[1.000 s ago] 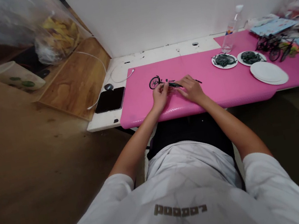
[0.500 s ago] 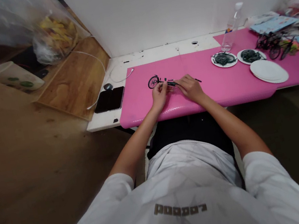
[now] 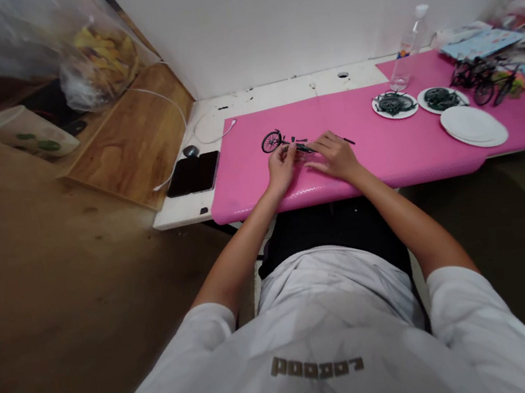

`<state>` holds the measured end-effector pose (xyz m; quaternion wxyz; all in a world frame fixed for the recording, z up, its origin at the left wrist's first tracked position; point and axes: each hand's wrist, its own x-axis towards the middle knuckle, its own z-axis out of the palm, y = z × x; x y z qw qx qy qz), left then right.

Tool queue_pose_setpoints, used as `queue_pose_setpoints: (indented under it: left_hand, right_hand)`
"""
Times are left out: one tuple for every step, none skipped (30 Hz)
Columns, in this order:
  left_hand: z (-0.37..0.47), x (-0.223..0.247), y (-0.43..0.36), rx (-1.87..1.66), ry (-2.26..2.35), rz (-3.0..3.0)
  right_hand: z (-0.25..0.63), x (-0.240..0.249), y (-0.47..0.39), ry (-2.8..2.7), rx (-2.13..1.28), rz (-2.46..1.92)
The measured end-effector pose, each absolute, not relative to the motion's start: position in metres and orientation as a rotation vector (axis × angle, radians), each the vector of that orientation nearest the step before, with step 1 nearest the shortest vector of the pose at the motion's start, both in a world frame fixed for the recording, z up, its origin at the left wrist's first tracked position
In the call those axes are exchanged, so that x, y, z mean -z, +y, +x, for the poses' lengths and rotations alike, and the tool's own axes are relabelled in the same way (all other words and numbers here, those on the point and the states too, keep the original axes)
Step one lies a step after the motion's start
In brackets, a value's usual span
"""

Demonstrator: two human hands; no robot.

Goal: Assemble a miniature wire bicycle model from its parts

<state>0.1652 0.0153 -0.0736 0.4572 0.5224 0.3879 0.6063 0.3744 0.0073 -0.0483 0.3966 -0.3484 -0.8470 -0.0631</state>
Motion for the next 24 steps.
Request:
queue_pose_setpoints:
  left_hand:
    - [0.165,0.0741,0.0159,-1.494,0.957,1.293]
    - [0.1647,0.0746,0.0165,-1.493,0.961,1.3]
    - [0.1643,0.0749,0.017,-1.492,0.965,1.31]
    - [0.1638,0.0751,0.0175,-1.491,0.971,1.319]
    - [0.1634,0.0753,0.0177,-1.489,0.976,1.327]
    - [0.1631,0.0754,0.0179,-1.489,0.981,1.332]
    - [0.1628,0.0755,0.018,-1.486,0.983,1.335]
    - [0.1627,0.0755,0.018,-1.484,0.983,1.336]
    - [0.1626,0.0757,0.018,-1.483,0.981,1.335]
    - [0.1626,0.0759,0.0181,-1.483,0.976,1.334]
    - [0.1627,0.076,0.0181,-1.484,0.968,1.333]
    - [0.1628,0.0762,0.0182,-1.486,0.961,1.329]
    - [0.1628,0.0764,0.0182,-1.485,0.956,1.324]
    - [0.1629,0.0765,0.0182,-1.483,0.954,1.316]
    - [0.163,0.0765,0.0182,-1.482,0.953,1.308]
    - [0.163,0.0765,0.018,-1.48,0.952,1.299]
    - [0.1631,0.0765,0.0176,-1.478,0.951,1.29]
    - [0.1632,0.0764,0.0171,-1.474,0.947,1.283]
    - [0.1634,0.0763,0.0165,-1.465,0.942,1.276]
    - [0.1637,0.0762,0.0158,-1.454,0.935,1.271]
    - [0.164,0.0761,0.0151,-1.443,0.928,1.266]
    - [0.1644,0.0759,0.0144,-1.433,0.92,1.263]
    - [0.1648,0.0756,0.0138,-1.429,0.913,1.259]
    - [0.1651,0.0752,0.0133,-1.428,0.907,1.257]
  right_hand:
    - [0.3741,0.0483,0.0071,-2.14,0.166,-0.881]
    - [0.3736,0.0484,0.007,-2.133,0.172,-0.878]
    - [0.3733,0.0486,0.007,-2.126,0.18,-0.872]
    - [0.373,0.0489,0.0071,-2.12,0.19,-0.866]
    - [0.3728,0.0493,0.0073,-2.116,0.2,-0.859]
    - [0.3727,0.0498,0.0075,-2.115,0.211,-0.853]
    - [0.3727,0.0502,0.0077,-2.115,0.219,-0.849]
    - [0.3727,0.0506,0.0079,-2.115,0.223,-0.849]
    - [0.3728,0.0509,0.008,-2.115,0.22,-0.853]
    - [0.3728,0.051,0.0081,-2.115,0.214,-0.858]
    - [0.3728,0.0509,0.0081,-2.114,0.204,-0.864]
    - [0.3728,0.0506,0.0081,-2.113,0.191,-0.869]
    - [0.3727,0.0503,0.008,-2.112,0.178,-0.875]
    - [0.3726,0.0499,0.008,-2.111,0.166,-0.88]
    - [0.3724,0.0496,0.008,-2.112,0.155,-0.884]
    - [0.3723,0.0493,0.008,-2.112,0.146,-0.888]
    - [0.3723,0.0492,0.0082,-2.113,0.14,-0.893]
    - [0.3723,0.0492,0.0084,-2.11,0.135,-0.899]
    - [0.3724,0.0494,0.0086,-2.104,0.129,-0.906]
    - [0.3725,0.0497,0.0089,-2.094,0.122,-0.914]
    - [0.3727,0.05,0.0091,-2.083,0.112,-0.92]
    - [0.3729,0.0502,0.0092,-2.071,0.101,-0.926]
    - [0.373,0.0504,0.0092,-2.061,0.094,-0.931]
    - [0.3731,0.0504,0.0091,-2.053,0.091,-0.933]
